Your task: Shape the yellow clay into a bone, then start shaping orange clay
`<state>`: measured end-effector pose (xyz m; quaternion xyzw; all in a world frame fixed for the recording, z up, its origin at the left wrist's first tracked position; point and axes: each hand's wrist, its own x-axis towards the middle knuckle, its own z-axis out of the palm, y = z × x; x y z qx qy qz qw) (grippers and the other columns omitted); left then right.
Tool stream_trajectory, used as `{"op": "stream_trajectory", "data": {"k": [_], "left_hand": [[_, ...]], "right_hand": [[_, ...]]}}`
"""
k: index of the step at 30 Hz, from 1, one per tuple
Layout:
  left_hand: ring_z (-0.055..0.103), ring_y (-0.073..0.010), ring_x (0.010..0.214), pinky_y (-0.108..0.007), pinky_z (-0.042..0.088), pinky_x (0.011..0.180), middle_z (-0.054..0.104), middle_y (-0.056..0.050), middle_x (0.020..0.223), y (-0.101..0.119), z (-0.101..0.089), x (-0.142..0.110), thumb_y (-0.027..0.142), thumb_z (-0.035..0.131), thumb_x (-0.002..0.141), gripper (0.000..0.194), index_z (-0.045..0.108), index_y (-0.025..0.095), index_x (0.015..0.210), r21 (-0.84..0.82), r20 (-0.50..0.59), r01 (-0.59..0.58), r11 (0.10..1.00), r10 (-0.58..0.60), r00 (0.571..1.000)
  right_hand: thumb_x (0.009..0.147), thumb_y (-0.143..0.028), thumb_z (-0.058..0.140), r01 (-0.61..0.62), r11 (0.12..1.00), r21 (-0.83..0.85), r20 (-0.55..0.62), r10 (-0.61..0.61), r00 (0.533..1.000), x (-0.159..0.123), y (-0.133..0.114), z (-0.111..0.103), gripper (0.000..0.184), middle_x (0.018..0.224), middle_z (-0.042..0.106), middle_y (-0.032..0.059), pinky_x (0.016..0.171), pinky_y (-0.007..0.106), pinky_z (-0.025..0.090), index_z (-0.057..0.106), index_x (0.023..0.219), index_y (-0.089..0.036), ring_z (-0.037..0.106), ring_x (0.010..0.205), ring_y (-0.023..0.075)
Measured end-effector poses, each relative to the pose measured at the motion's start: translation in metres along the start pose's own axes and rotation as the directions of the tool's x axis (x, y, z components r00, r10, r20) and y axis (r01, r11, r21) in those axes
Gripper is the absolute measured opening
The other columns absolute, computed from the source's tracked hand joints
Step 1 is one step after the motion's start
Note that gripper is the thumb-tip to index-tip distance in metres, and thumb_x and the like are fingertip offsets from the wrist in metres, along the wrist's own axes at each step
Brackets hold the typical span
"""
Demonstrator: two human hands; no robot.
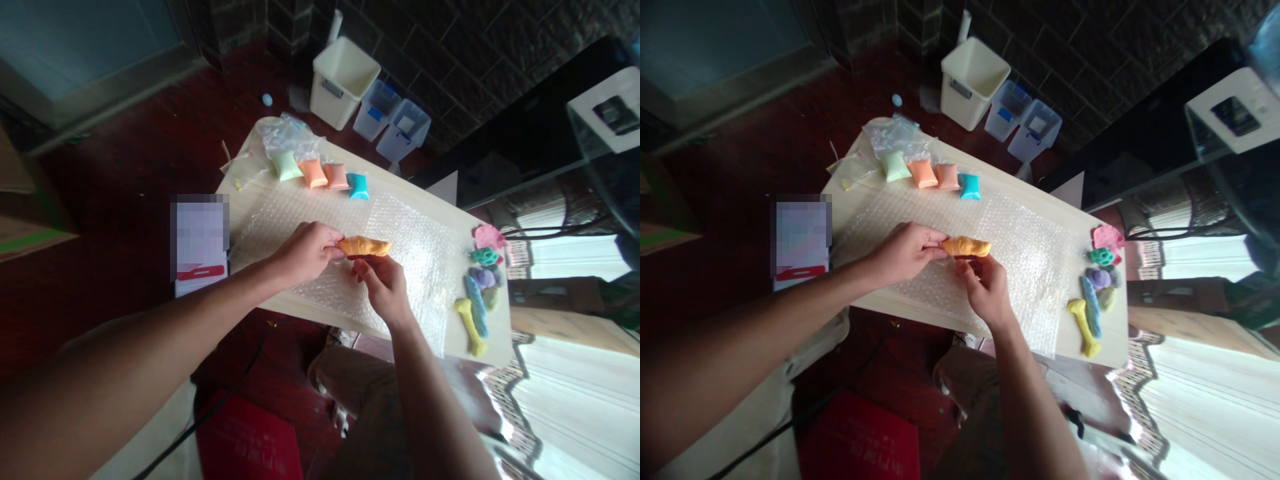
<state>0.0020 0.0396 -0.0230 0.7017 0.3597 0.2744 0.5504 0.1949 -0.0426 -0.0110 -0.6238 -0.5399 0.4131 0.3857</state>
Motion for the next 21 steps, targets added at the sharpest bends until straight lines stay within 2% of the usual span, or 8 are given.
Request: {"op": "stream_trajectory", "data": {"k": [2, 4, 6, 10, 13, 16, 19, 21], "left_hand": [[0.078, -0.0212, 0.079, -0.026, 0.052, 0.063, 0.082, -0.007, 0.08, 0.003, -0.002, -0.001, 0.017, 0.069, 0.088, 0.014, 0.082, 0.014, 0.086, 0.059, -0.007, 0.003, 0.998, -0.003, 1.0], [0.078, -0.0219, 0.076, -0.026, 0.051, 0.06, 0.083, -0.007, 0.079, 0.005, -0.002, -0.002, 0.019, 0.076, 0.084, 0.01, 0.084, 0.015, 0.088, 0.023, -0.005, 0.049, 0.999, -0.049, 0.999], [0.078, -0.023, 0.076, -0.027, 0.052, 0.059, 0.083, -0.007, 0.08, 0.006, -0.002, -0.003, 0.023, 0.085, 0.076, 0.019, 0.085, 0.016, 0.094, -0.043, 0.011, 0.102, 0.994, -0.102, 0.995], [0.071, -0.0184, 0.064, -0.025, 0.047, 0.054, 0.079, -0.004, 0.071, 0.007, -0.001, -0.003, 0.032, 0.091, 0.07, 0.022, 0.084, 0.016, 0.083, -0.047, -0.006, 0.109, 0.993, -0.11, 0.994], [0.058, -0.0123, 0.056, -0.024, 0.036, 0.051, 0.069, 0.001, 0.057, 0.011, -0.003, -0.003, 0.035, 0.087, 0.075, 0.021, 0.081, 0.016, 0.07, 0.087, -0.054, 0.048, 0.995, -0.043, 0.998], [0.048, -0.0097, 0.053, -0.025, 0.03, 0.052, 0.057, 0.004, 0.049, 0.013, -0.007, -0.005, 0.029, 0.077, 0.085, 0.025, 0.077, 0.017, 0.064, 0.225, 0.025, -0.079, 0.971, 0.076, 0.997], [0.044, -0.0101, 0.051, -0.028, 0.03, 0.055, 0.055, 0.002, 0.049, 0.011, -0.01, -0.008, 0.021, 0.065, 0.092, 0.033, 0.074, 0.016, 0.061, 0.337, 0.146, -0.218, 0.916, 0.178, 0.973], [0.049, -0.0119, 0.052, -0.03, 0.032, 0.057, 0.062, -0.001, 0.054, 0.01, -0.01, -0.011, 0.014, 0.058, 0.093, 0.033, 0.074, 0.017, 0.064, 0.409, 0.202, -0.273, 0.871, 0.205, 0.958]], "right_hand": [[0.094, -0.055, 0.072, -0.023, 0.999, 0.048, 0.009, 0.023, 1.0, 0.0, 0.0, 0.0, 0.038, 0.084, 0.076, 0.008, 0.065, 0.034, 0.053, 0.075, 0.102, -0.017, 0.067, 0.072, 0.0208], [0.094, -0.057, 0.073, -0.053, 0.996, 0.075, 0.008, 0.053, 0.999, -0.002, -0.001, 0.0, 0.039, 0.081, 0.075, 0.0075, 0.066, 0.035, 0.053, 0.075, 0.096, -0.018, 0.067, 0.071, 0.0212], [0.093, -0.059, 0.073, -0.078, 0.992, 0.097, 0.002, 0.078, 0.997, -0.003, -0.003, 0.001, 0.041, 0.082, 0.075, 0.0077, 0.065, 0.035, 0.054, 0.075, 0.095, -0.018, 0.067, 0.071, 0.0207], [0.092, -0.061, 0.072, -0.104, 0.968, 0.228, -0.017, 0.111, 0.994, -0.003, -0.006, 0.0, 0.047, 0.096, 0.075, 0.0081, 0.061, 0.032, 0.053, 0.072, 0.115, -0.02, 0.067, 0.07, 0.0179], [0.09, -0.061, 0.074, -0.091, 0.951, 0.297, -0.058, 0.113, 0.992, 0.0, -0.007, -0.006, 0.055, 0.104, 0.076, 0.0082, 0.055, 0.03, 0.051, 0.066, 0.129, -0.024, 0.065, 0.067, 0.0161], [0.08, -0.055, 0.086, -0.041, 0.976, 0.215, -0.058, 0.055, 0.997, 0.003, -0.007, -0.015, 0.065, 0.12, 0.077, 0.01, 0.056, 0.031, 0.055, 0.065, 0.136, -0.028, 0.07, 0.077, 0.0194], [0.074, -0.048, 0.093, -0.049, 0.991, 0.127, 0.06, 0.042, 0.997, 0.001, -0.006, -0.025, 0.056, 0.116, 0.08, 0.0106, 0.075, 0.039, 0.065, 0.076, 0.121, -0.023, 0.076, 0.095, 0.0261], [0.076, -0.045, 0.092, -0.075, 0.995, 0.069, 0.147, 0.064, 0.987, -0.002, -0.007, -0.029, 0.055, 0.115, 0.081, 0.011, 0.09, 0.045, 0.065, 0.077, 0.122, -0.019, 0.077, 0.102, 0.0282]]}}
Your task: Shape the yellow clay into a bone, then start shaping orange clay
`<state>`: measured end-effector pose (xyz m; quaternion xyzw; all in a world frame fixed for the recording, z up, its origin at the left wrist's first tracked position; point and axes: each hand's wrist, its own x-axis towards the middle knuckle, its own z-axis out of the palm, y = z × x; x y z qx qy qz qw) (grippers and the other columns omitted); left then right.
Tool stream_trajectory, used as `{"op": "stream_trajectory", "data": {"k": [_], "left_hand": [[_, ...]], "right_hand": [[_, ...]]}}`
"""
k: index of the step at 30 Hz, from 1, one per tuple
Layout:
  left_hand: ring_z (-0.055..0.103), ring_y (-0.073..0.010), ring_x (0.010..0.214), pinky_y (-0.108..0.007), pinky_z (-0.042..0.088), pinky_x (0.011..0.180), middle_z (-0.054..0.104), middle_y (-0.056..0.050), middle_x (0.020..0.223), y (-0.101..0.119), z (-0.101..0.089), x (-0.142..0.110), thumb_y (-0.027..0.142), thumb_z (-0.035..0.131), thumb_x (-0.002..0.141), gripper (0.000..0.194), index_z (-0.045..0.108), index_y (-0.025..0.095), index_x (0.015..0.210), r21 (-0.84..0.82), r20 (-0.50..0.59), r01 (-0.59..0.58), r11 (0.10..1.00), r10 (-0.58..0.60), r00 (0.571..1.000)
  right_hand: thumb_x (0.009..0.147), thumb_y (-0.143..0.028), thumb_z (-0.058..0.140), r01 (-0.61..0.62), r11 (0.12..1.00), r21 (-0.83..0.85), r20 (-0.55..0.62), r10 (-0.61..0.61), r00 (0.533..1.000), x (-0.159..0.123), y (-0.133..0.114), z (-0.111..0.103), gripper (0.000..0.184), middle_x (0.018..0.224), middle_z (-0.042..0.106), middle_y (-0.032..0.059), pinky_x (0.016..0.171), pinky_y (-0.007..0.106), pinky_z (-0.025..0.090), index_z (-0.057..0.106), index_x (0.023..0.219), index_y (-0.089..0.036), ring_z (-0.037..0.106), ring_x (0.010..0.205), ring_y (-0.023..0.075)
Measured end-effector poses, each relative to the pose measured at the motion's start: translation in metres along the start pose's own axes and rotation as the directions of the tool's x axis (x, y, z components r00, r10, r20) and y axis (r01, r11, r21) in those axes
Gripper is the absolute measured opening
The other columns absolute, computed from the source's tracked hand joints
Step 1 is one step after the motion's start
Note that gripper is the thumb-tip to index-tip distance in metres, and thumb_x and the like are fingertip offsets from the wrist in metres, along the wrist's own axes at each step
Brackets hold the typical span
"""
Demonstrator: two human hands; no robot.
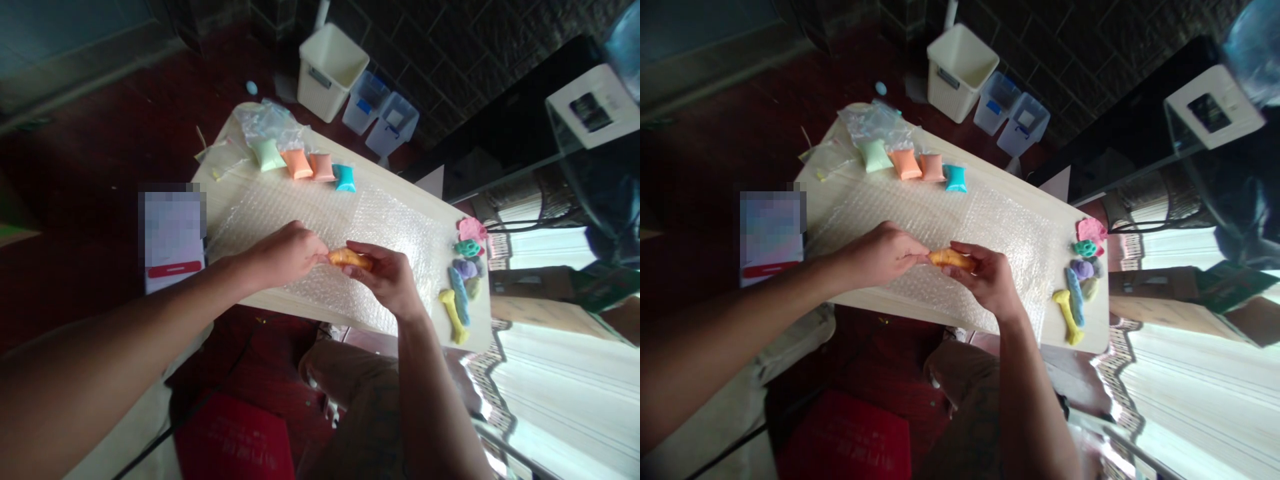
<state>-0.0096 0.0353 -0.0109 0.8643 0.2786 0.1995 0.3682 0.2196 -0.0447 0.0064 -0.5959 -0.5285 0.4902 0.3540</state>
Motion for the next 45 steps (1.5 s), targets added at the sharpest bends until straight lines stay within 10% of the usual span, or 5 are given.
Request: {"op": "stream_trajectory", "data": {"k": [7, 13, 25, 31, 45], "left_hand": [[0.07, -0.0221, 0.082, -0.033, 0.048, 0.076, 0.075, -0.009, 0.081, 0.015, 0.014, -0.001, 0.007, 0.057, 0.09, 0.024, 0.074, 0.017, 0.078, 0.124, 0.007, -0.151, 0.981, 0.151, 0.989], [0.062, -0.0168, 0.067, -0.03, 0.041, 0.065, 0.067, -0.003, 0.067, 0.02, 0.004, 0.005, 0.009, 0.061, 0.089, 0.029, 0.067, 0.019, 0.062, 0.129, -0.08, -0.083, 0.988, 0.094, 0.992], [0.073, -0.0169, 0.074, -0.029, 0.05, 0.071, 0.079, -0.001, 0.077, -0.004, -0.021, 0.0, 0.01, 0.069, 0.087, 0.018, 0.078, 0.02, 0.073, 0.085, -0.267, -0.098, 0.992, 0.117, 0.957], [0.072, -0.0172, 0.081, -0.029, 0.051, 0.074, 0.078, -0.004, 0.086, -0.001, -0.01, -0.003, 0.01, 0.063, 0.096, 0.02, 0.077, 0.017, 0.084, 0.097, -0.247, -0.187, 0.978, 0.205, 0.947], [0.072, -0.0166, 0.071, -0.029, 0.047, 0.067, 0.08, -0.001, 0.077, -0.01, -0.023, 0.002, 0.009, 0.072, 0.084, 0.016, 0.08, 0.021, 0.077, 0.013, -0.293, -0.062, 0.998, 0.063, 0.954]], "right_hand": [[0.076, -0.035, 0.091, 0.04, 0.852, -0.522, 0.121, 0.028, 0.992, -0.002, -0.012, 0.018, 0.074, 0.099, 0.081, 0.0068, 0.077, 0.038, 0.057, 0.065, 0.143, -0.019, 0.073, 0.083, 0.0242], [0.089, -0.029, 0.077, 0.08, 0.652, -0.754, 0.072, -0.039, 0.997, -0.003, -0.024, 0.027, 0.02, 0.079, 0.075, 0.0074, 0.063, 0.034, 0.041, 0.076, 0.107, -0.02, 0.065, 0.066, 0.0212], [0.097, -0.036, 0.07, 0.118, 0.657, -0.745, 0.075, -0.094, 0.993, -0.005, -0.025, 0.007, 0.036, 0.058, 0.05, -0.0033, 0.055, 0.03, 0.027, 0.054, 0.068, -0.021, 0.035, 0.054, 0.011], [0.086, -0.051, 0.083, 0.135, 0.805, -0.578, 0.097, -0.097, 0.991, -0.005, -0.024, 0.016, 0.049, 0.08, 0.068, 0.0002, 0.059, 0.027, 0.04, 0.065, 0.119, -0.019, 0.051, 0.061, 0.0127], [0.096, -0.059, 0.071, 0.158, 0.734, -0.661, 0.078, -0.141, 0.987, -0.005, -0.022, 0.009, 0.056, 0.056, 0.037, -0.0069, 0.052, 0.028, 0.023, 0.047, 0.063, -0.021, 0.024, 0.057, 0.0104]]}}
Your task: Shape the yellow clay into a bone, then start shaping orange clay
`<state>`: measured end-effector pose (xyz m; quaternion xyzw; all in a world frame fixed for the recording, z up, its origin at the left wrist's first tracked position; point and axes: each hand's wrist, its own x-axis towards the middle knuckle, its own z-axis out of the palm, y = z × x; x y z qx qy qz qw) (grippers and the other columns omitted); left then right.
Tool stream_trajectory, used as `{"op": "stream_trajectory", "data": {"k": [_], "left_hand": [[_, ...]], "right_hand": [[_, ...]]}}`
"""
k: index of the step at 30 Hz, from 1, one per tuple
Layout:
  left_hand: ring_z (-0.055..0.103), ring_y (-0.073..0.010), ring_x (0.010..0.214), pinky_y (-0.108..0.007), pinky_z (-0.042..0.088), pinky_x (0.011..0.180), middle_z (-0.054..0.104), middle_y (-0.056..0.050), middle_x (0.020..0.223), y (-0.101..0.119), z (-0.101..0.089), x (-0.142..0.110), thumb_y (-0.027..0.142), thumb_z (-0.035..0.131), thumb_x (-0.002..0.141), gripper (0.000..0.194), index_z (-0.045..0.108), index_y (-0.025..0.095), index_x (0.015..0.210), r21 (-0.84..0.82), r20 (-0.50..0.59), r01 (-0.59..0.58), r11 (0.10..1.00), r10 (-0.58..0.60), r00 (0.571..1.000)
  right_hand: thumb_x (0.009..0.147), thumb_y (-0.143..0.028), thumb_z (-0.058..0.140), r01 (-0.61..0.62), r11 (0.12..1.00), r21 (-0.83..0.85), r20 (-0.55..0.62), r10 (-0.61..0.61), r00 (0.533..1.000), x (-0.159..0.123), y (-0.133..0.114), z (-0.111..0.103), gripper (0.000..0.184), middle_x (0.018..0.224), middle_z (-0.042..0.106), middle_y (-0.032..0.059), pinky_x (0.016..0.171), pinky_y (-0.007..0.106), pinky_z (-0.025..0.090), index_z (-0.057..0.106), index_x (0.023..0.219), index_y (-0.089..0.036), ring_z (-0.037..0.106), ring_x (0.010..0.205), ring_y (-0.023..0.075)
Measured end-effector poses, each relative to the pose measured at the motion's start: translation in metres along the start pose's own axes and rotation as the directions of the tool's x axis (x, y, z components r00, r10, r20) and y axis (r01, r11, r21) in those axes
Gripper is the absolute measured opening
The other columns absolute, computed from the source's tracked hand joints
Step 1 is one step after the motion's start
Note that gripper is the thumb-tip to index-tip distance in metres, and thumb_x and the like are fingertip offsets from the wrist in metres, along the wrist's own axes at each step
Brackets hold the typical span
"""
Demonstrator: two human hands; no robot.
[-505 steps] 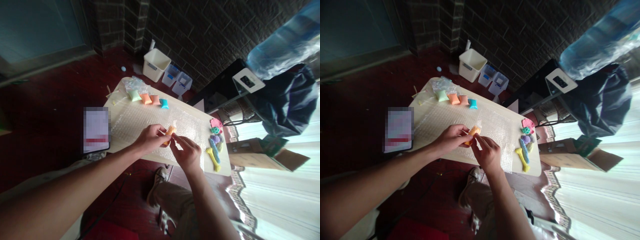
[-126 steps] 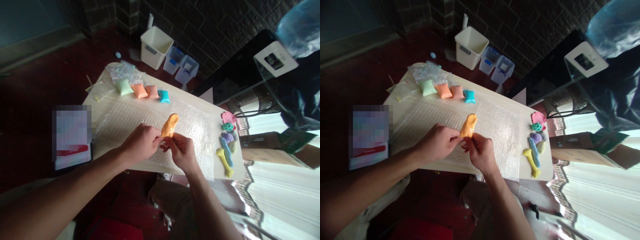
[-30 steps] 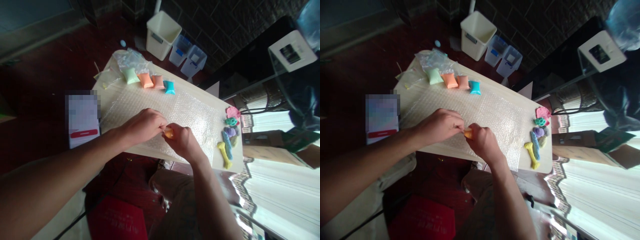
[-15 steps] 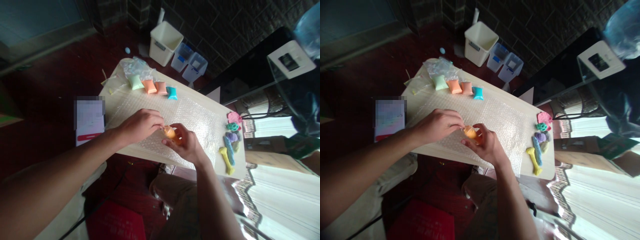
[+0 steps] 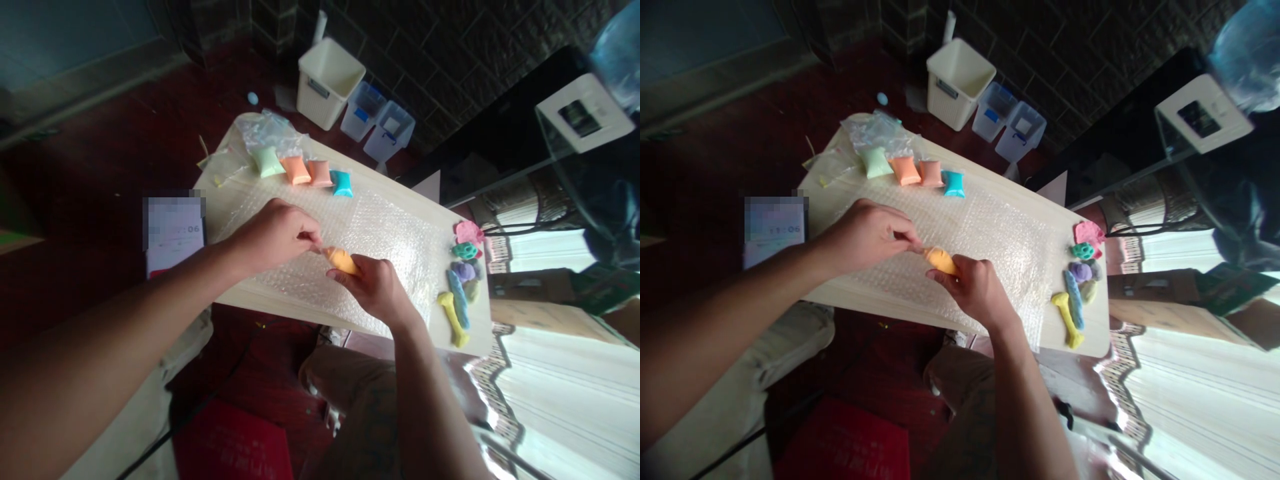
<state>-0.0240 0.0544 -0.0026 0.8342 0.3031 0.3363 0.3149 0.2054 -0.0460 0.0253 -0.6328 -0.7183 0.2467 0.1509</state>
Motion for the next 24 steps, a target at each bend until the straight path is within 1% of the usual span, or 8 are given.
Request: {"op": "stream_trajectory", "data": {"k": [2, 4, 6, 8, 13, 16, 20, 24], "left_hand": [[0.074, -0.0187, 0.076, -0.031, 0.048, 0.071, 0.082, -0.003, 0.084, -0.006, -0.004, -0.001, 0.018, 0.072, 0.09, 0.012, 0.082, 0.021, 0.083, -0.005, -0.004, 0.025, 1.0, -0.025, 1.0], [0.073, -0.0195, 0.078, -0.033, 0.047, 0.072, 0.082, -0.005, 0.085, -0.007, -0.002, -0.003, 0.022, 0.067, 0.096, 0.018, 0.081, 0.021, 0.084, 0.001, 0.009, 0.037, 0.999, -0.037, 0.999], [0.068, -0.0183, 0.073, -0.033, 0.044, 0.068, 0.077, -0.004, 0.078, -0.005, 0.004, -0.004, 0.02, 0.06, 0.099, 0.025, 0.077, 0.019, 0.08, 0.009, 0.045, 0.045, 0.999, -0.045, 0.998], [0.061, -0.0165, 0.067, -0.032, 0.04, 0.064, 0.069, -0.002, 0.07, 0.0, 0.012, -0.004, 0.017, 0.056, 0.099, 0.028, 0.07, 0.018, 0.074, 0.001, 0.065, 0.043, 0.999, -0.043, 0.997], [0.052, -0.0132, 0.06, -0.03, 0.035, 0.061, 0.059, 0.002, 0.063, 0.009, 0.019, 0.0, 0.018, 0.062, 0.096, 0.024, 0.063, 0.018, 0.072, -0.083, 0.045, 0.082, 0.993, -0.078, 0.996], [0.047, -0.0118, 0.055, -0.029, 0.029, 0.056, 0.054, 0.004, 0.056, 0.01, 0.014, 0.002, 0.031, 0.071, 0.094, 0.035, 0.058, 0.018, 0.064, -0.164, 0.023, 0.192, 0.968, -0.191, 0.981], [0.043, -0.0108, 0.049, -0.029, 0.026, 0.051, 0.05, 0.004, 0.049, 0.013, 0.007, 0.005, 0.043, 0.07, 0.095, 0.051, 0.049, 0.02, 0.055, -0.211, 0.022, 0.267, 0.94, -0.268, 0.963], [0.043, -0.0108, 0.045, -0.03, 0.028, 0.05, 0.047, 0.003, 0.043, 0.013, 0.009, 0.005, 0.043, 0.061, 0.101, 0.058, 0.048, 0.02, 0.049, -0.138, -0.022, 0.315, 0.939, -0.321, 0.947]], "right_hand": [[0.1, -0.058, 0.066, 0.006, 0.997, 0.079, -0.003, -0.006, 1.0, -0.002, 0.002, 0.001, 0.05, 0.057, 0.035, -0.0075, 0.052, 0.028, 0.025, 0.055, 0.069, -0.02, 0.026, 0.056, 0.0101], [0.101, -0.056, 0.065, 0.014, 0.984, 0.178, -0.035, -0.008, 0.999, -0.002, 0.003, 0.005, 0.037, 0.061, 0.041, -0.0078, 0.052, 0.027, 0.03, 0.067, 0.098, -0.019, 0.035, 0.054, 0.0105], [0.099, -0.054, 0.069, 0.042, 0.971, 0.237, -0.099, -0.019, 0.995, -0.002, 0.001, 0.01, 0.05, 0.072, 0.058, -0.0047, 0.052, 0.027, 0.038, 0.059, 0.134, -0.02, 0.048, 0.055, 0.0121], [0.098, -0.051, 0.072, 0.092, 0.974, 0.206, -0.171, -0.057, 0.984, -0.001, -0.001, 0.014, 0.06, 0.093, 0.072, 0.0032, 0.057, 0.03, 0.049, 0.051, 0.146, -0.021, 0.061, 0.062, 0.0151], [0.101, -0.041, 0.07, 0.209, 0.976, 0.053, -0.299, -0.185, 0.936, -0.002, -0.002, 0.016, 0.045, 0.125, 0.077, 0.0133, 0.089, 0.041, 0.063, 0.065, 0.14, -0.021, 0.077, 0.105, 0.0278], [0.1, -0.042, 0.071, 0.131, 0.97, 0.203, -0.317, -0.061, 0.946, -0.004, 0.0, 0.017, 0.044, 0.106, 0.082, 0.0094, 0.076, 0.039, 0.066, 0.07, 0.139, -0.022, 0.079, 0.085, 0.0238], [0.102, -0.046, 0.066, 0.038, 0.862, 0.506, -0.309, 0.14, 0.941, -0.006, -0.008, 0.02, 0.035, 0.081, 0.078, 0.0036, 0.052, 0.03, 0.057, 0.078, 0.125, -0.023, 0.065, 0.053, 0.0133], [0.1, -0.041, 0.069, 0.056, 0.876, 0.479, -0.393, 0.157, 0.906, -0.008, -0.018, 0.022, 0.025, 0.076, 0.077, 0.0026, 0.052, 0.028, 0.054, 0.081, 0.113, -0.023, 0.064, 0.054, 0.0118]]}}
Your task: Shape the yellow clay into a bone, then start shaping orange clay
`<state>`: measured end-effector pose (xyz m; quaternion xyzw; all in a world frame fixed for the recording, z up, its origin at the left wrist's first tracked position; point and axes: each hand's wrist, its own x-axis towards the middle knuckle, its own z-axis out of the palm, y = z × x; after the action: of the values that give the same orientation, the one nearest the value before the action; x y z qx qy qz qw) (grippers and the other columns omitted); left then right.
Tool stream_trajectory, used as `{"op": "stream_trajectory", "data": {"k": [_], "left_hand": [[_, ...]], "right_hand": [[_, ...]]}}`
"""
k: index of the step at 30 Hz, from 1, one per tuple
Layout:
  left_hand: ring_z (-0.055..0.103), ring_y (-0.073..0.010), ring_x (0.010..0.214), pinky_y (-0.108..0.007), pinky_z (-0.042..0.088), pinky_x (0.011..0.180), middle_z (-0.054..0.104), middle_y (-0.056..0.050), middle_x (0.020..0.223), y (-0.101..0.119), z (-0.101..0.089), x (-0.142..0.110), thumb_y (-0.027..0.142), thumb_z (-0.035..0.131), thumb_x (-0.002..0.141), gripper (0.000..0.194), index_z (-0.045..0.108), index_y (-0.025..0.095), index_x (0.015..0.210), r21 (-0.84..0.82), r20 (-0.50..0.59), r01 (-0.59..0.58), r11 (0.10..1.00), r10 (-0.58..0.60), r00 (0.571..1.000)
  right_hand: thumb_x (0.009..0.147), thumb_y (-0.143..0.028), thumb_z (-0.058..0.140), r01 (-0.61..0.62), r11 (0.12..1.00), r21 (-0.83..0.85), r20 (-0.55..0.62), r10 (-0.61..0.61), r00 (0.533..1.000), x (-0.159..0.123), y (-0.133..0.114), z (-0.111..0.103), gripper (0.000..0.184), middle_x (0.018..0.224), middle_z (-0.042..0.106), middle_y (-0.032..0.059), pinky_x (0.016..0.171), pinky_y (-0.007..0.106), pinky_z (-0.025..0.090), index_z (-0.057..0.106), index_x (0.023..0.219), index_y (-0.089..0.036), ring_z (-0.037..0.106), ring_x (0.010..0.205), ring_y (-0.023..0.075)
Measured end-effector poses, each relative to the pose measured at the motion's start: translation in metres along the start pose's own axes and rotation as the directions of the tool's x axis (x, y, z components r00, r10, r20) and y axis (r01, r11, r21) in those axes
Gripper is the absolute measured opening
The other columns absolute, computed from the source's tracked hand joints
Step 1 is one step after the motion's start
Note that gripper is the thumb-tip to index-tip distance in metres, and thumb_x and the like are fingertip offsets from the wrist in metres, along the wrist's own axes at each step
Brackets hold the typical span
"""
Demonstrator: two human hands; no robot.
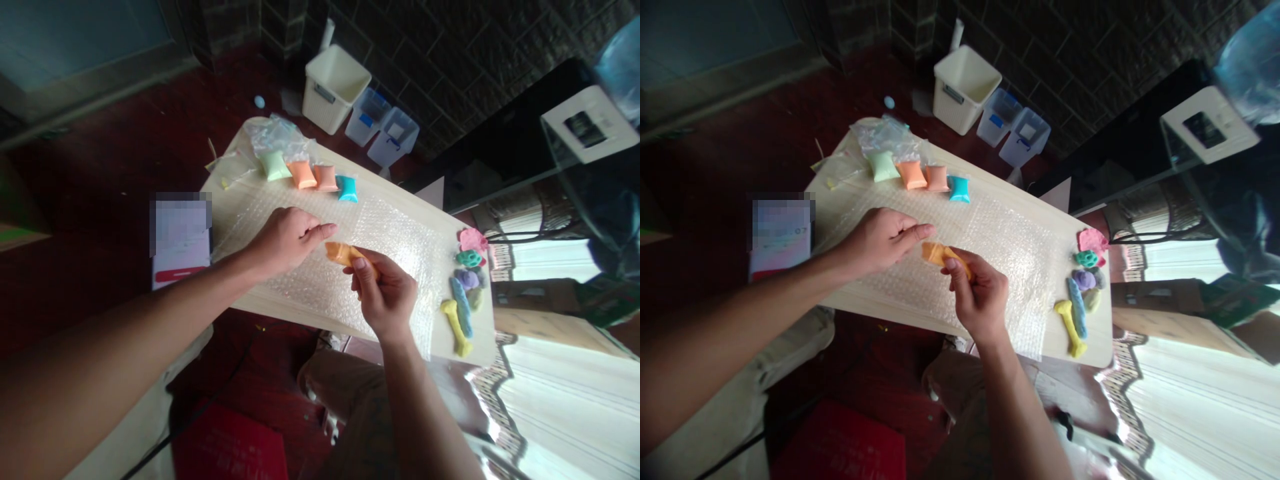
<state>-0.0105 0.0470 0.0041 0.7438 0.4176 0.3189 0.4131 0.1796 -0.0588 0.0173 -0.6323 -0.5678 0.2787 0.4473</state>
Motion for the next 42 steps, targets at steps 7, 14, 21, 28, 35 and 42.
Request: {"op": "stream_trajectory", "data": {"k": [7, 14, 21, 28, 35, 42], "left_hand": [[0.07, -0.0145, 0.066, -0.027, 0.053, 0.063, 0.077, -0.004, 0.073, 0.006, -0.001, -0.001, 0.025, 0.064, 0.095, 0.02, 0.074, 0.017, 0.078, -0.434, 0.189, 0.081, 0.897, 0.003, 0.982], [0.063, -0.0137, 0.06, -0.026, 0.047, 0.054, 0.073, -0.002, 0.067, 0.004, -0.001, 0.0, 0.035, 0.089, 0.075, 0.024, 0.073, 0.017, 0.071, -0.513, 0.245, 0.191, 0.837, -0.07, 0.967], [0.05, -0.0117, 0.052, -0.027, 0.031, 0.048, 0.062, 0.002, 0.056, 0.003, 0.006, -0.004, 0.037, 0.084, 0.079, 0.032, 0.064, 0.018, 0.062, -0.174, 0.125, 0.057, 0.983, -0.036, 0.992], [0.049, -0.013, 0.049, -0.03, 0.028, 0.05, 0.06, 0.001, 0.054, -0.002, 0.014, -0.009, 0.014, 0.068, 0.08, 0.023, 0.056, 0.021, 0.061, 0.22, -0.026, -0.088, 0.972, 0.096, 0.995], [0.07, -0.0172, 0.071, -0.029, 0.046, 0.066, 0.079, -0.003, 0.08, -0.003, 0.012, -0.008, 0.022, 0.062, 0.095, 0.017, 0.076, 0.018, 0.086, 0.04, 0.054, -0.101, 0.994, 0.099, 0.994], [0.077, -0.0193, 0.077, -0.029, 0.056, 0.07, 0.083, -0.006, 0.085, -0.004, 0.015, -0.005, 0.021, 0.069, 0.09, 0.013, 0.081, 0.018, 0.088, -0.207, 0.05, 0.022, 0.978, -0.012, 0.999]], "right_hand": [[0.096, -0.047, 0.073, -0.206, 0.932, 0.299, 0.005, 0.214, 0.977, 0.016, 0.016, -0.005, 0.026, 0.073, 0.069, 0.001, 0.037, 0.024, 0.035, 0.077, 0.1, -0.022, 0.048, 0.045, 0.0086], [0.094, -0.061, 0.068, -0.436, 0.727, 0.53, 0.353, 0.278, 0.893, 0.02, 0.021, -0.002, 0.041, 0.072, 0.068, -0.0005, 0.034, 0.019, 0.032, 0.07, 0.106, -0.021, 0.056, 0.044, 0.0097], [0.092, -0.06, 0.073, -0.481, 0.759, 0.438, 0.389, 0.322, 0.863, 0.018, 0.016, 0.002, 0.041, 0.06, 0.065, -0.0047, 0.029, 0.017, 0.031, 0.059, 0.086, -0.022, 0.057, 0.039, 0.0102], [0.099, -0.047, 0.071, -0.055, 0.997, -0.061, 0.031, 0.057, 0.998, -0.004, 0.004, 0.018, 0.029, 0.069, 0.071, 0.0021, 0.049, 0.026, 0.05, 0.06, 0.087, -0.023, 0.065, 0.053, 0.0142], [0.095, -0.059, 0.071, -0.289, 0.932, 0.219, 0.236, 0.237, 0.943, 0.013, 0.017, 0.005, 0.049, 0.091, 0.077, 0.0044, 0.041, 0.023, 0.043, 0.058, 0.127, -0.023, 0.066, 0.054, 0.0136], [0.094, -0.056, 0.072, -0.482, 0.745, 0.462, 0.308, 0.376, 0.874, 0.024, 0.022, -0.006, 0.049, 0.079, 0.072, 0.0026, 0.034, 0.018, 0.029, 0.07, 0.125, -0.019, 0.056, 0.05, 0.0101]]}}
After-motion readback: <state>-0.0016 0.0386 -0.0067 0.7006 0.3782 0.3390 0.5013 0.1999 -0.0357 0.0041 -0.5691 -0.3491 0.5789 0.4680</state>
